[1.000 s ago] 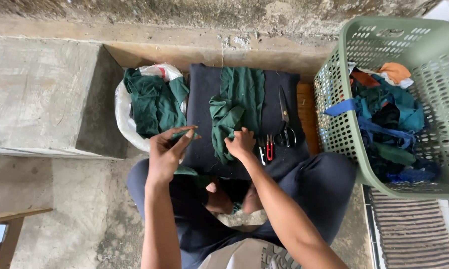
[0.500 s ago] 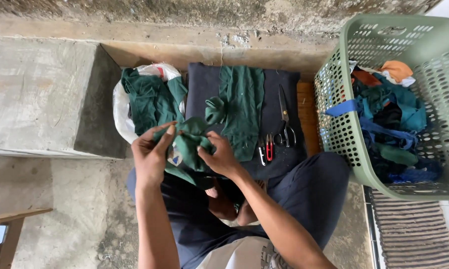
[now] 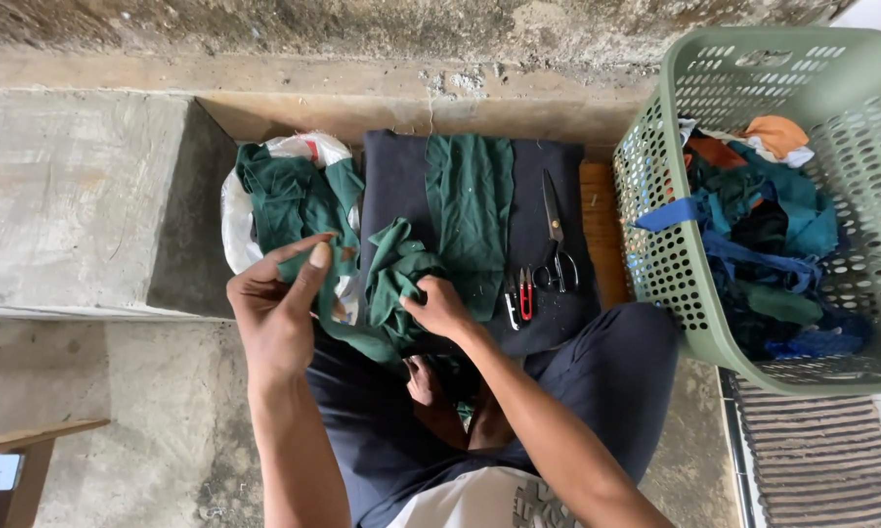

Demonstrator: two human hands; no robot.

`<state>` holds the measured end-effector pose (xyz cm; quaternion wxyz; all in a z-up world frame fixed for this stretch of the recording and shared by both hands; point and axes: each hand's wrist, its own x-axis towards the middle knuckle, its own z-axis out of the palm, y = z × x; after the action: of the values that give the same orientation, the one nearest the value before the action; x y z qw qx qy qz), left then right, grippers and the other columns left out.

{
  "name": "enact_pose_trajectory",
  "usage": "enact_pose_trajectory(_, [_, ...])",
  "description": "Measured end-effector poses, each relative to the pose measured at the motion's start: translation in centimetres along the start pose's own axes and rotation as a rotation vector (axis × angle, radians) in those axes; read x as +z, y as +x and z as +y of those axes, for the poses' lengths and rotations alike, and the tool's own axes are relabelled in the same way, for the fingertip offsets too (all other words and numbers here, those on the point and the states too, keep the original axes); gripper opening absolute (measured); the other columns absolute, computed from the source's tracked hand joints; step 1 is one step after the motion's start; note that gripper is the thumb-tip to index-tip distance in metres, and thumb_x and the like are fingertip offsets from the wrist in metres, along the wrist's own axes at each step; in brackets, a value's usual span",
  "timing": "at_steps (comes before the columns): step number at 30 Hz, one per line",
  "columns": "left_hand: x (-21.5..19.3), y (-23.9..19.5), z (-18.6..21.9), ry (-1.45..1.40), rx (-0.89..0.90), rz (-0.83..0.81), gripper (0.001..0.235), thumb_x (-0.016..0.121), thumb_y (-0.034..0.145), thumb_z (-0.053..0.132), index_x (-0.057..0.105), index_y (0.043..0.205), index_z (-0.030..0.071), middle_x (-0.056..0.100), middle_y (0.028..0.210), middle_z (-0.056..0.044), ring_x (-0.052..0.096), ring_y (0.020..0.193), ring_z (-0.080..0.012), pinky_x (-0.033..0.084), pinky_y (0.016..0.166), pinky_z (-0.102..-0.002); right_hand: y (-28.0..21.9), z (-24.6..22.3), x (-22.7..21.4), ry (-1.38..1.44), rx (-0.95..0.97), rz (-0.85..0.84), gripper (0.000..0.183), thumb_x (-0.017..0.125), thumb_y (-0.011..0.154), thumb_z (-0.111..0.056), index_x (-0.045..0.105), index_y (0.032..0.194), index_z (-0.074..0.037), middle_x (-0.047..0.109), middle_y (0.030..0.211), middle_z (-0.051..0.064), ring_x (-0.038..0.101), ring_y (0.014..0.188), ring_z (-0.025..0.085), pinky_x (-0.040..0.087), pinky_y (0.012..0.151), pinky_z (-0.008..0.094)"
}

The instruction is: The person sits on the floor and cuts a piece of green fabric into strips using scissors. They repeatedly fold the fabric, cut it, and place the resulting strips into a nearby green basket.

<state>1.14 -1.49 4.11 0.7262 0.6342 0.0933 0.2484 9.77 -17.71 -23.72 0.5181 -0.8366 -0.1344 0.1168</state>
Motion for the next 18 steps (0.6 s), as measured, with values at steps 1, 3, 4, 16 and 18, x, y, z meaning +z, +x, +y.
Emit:
enact_pose_trajectory(1, [1.1, -0.2, 1.3, 0.008, 0.049, -0.041, 0.014, 0.074, 0.093, 0.0, 0.076, 0.105, -0.006, 0.075, 0.078, -0.019, 0.067, 0.053, -0.0176, 0.057, 0.047, -0.029, 0.0, 0.4, 0.0, -0.174, -0.054, 0.008, 0.03, 0.076, 0.08, -0.029, 0.066, 0.076, -0.001, 0.064, 0.08, 0.018, 0.065, 0.085, 0.038, 0.052, 0.075, 0.048])
enact_pose_trajectory(3, [2.9, -0.3, 3.3, 0.016, 0.098, -0.08, 0.013, 0.075, 0.091, -0.002, 0.078, 0.103, -0.005, 0.075, 0.076, -0.017, 0.068, 0.062, -0.0165, 0.058, 0.052, -0.028, -0.4, -1.0, -1.3, -0.349, -0.108, 0.015, 0.038, 0.08, 0.078, -0.035, 0.072, 0.084, 0.002, 0.07, 0.095, 0.021, 0.065, 0.103, 0.04, 0.056, 0.089, 0.05])
enact_pose_trajectory(4, [3.6, -0.2, 4.0, 0.028, 0.141, -0.126, 0.013, 0.077, 0.089, -0.003, 0.079, 0.102, -0.004, 0.076, 0.078, -0.018, 0.069, 0.067, -0.0185, 0.06, 0.057, -0.03, -0.8, -2.9, -2.6, -0.118, -0.119, 0.052, 0.041, 0.078, 0.082, -0.034, 0.072, 0.101, 0.001, 0.065, 0.118, 0.02, 0.057, 0.12, 0.039, 0.047, 0.103, 0.048])
enact_pose_trajectory(16, [11.6, 6.1, 7.3, 0.194, 0.467, -0.52, 0.023, 0.067, 0.105, 0.017, 0.073, 0.119, 0.0, 0.078, 0.084, -0.009, 0.036, 0.039, -0.0058, 0.022, 0.037, -0.022, -7.2, -15.6, -12.8, 0.711, -0.221, -0.05, 0.014, 0.074, 0.094, -0.008, 0.069, 0.106, -0.003, 0.072, 0.103, 0.005, 0.067, 0.099, 0.014, 0.057, 0.095, 0.034])
enact_pose_trajectory(18, [12.4, 7.6, 7.2, 0.216, 0.489, -0.527, 0.028, 0.065, 0.107, 0.022, 0.073, 0.122, 0.0, 0.076, 0.076, -0.006, 0.03, 0.038, -0.0063, 0.017, 0.037, -0.024, -7.4, -14.7, -13.5, 0.681, -0.211, 0.011, 0.006, 0.074, 0.093, -0.003, 0.069, 0.092, -0.005, 0.071, 0.084, -0.002, 0.064, 0.081, 0.007, 0.057, 0.082, 0.027])
